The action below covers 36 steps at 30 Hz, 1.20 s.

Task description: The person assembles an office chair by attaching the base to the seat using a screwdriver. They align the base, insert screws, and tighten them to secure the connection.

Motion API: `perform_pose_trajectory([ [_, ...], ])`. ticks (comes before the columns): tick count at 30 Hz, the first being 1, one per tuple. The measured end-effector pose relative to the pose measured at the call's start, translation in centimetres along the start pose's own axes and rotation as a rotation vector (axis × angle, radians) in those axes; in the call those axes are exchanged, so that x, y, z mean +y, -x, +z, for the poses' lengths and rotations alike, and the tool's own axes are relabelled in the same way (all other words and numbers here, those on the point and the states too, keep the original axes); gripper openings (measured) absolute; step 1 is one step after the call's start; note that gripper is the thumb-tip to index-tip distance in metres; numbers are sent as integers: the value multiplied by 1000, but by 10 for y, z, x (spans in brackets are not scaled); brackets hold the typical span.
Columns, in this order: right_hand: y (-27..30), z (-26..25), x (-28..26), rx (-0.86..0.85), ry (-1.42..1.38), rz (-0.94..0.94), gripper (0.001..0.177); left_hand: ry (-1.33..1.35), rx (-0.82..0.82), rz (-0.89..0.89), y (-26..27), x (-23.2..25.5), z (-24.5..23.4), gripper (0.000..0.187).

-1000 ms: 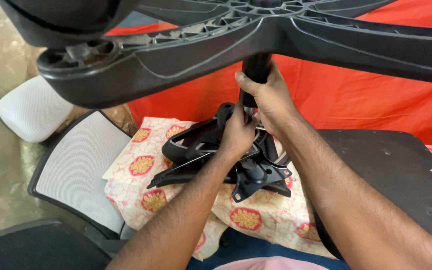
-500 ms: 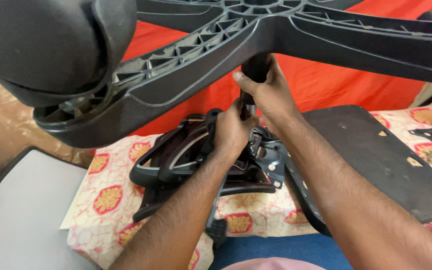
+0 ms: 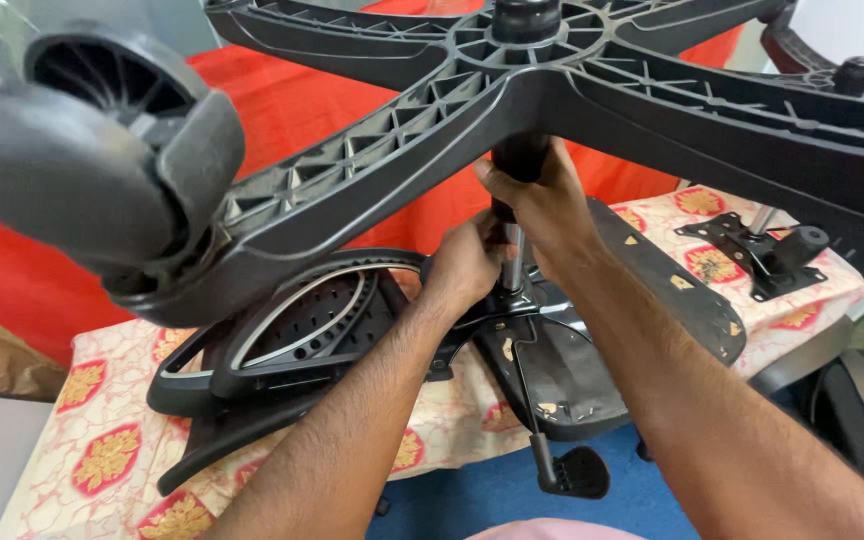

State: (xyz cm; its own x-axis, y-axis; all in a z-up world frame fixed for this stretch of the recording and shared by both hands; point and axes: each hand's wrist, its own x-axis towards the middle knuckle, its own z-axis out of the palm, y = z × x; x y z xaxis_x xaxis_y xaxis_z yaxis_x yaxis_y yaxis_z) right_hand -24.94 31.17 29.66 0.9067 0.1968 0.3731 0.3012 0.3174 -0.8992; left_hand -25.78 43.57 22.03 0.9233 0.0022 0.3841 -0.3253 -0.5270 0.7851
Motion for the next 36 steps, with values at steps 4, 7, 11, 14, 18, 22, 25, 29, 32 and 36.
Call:
perform_pose_trajectory([
  [4,5,-25,-4,6,29,-97,34,-115,118,14,8,29,28,27],
  [7,6,-41,-9,1,45,-165,35,-78,307,49,19,55,61,20],
  [11,3,-65,-11,-4,13,-96,30,-12,387,100,20,62,97,17],
  [14,1,-81,-12,-2,20,-47,26,-183,330,141,18,48,87,39],
  [18,-3,-96,-10,52,46,-119,30,-91,-201,-145,35,33,77,43],
  [22,-5,-103,-4,66,57,-194,36,4,-378,-24,50,32,78,57],
  [25,-11,-103,5,117,13,-121,35,27,-421,90,52,37,84,67],
  [29,-22,-105,23,167,-27,-61,33,-1,-359,41,41,43,98,65],
  [32,-35,-111,36,243,57,-46,30,-23,-357,-48,28,44,107,61],
  [36,-50,-119,52,281,99,-44,33,-64,-344,-63,10,41,118,62],
])
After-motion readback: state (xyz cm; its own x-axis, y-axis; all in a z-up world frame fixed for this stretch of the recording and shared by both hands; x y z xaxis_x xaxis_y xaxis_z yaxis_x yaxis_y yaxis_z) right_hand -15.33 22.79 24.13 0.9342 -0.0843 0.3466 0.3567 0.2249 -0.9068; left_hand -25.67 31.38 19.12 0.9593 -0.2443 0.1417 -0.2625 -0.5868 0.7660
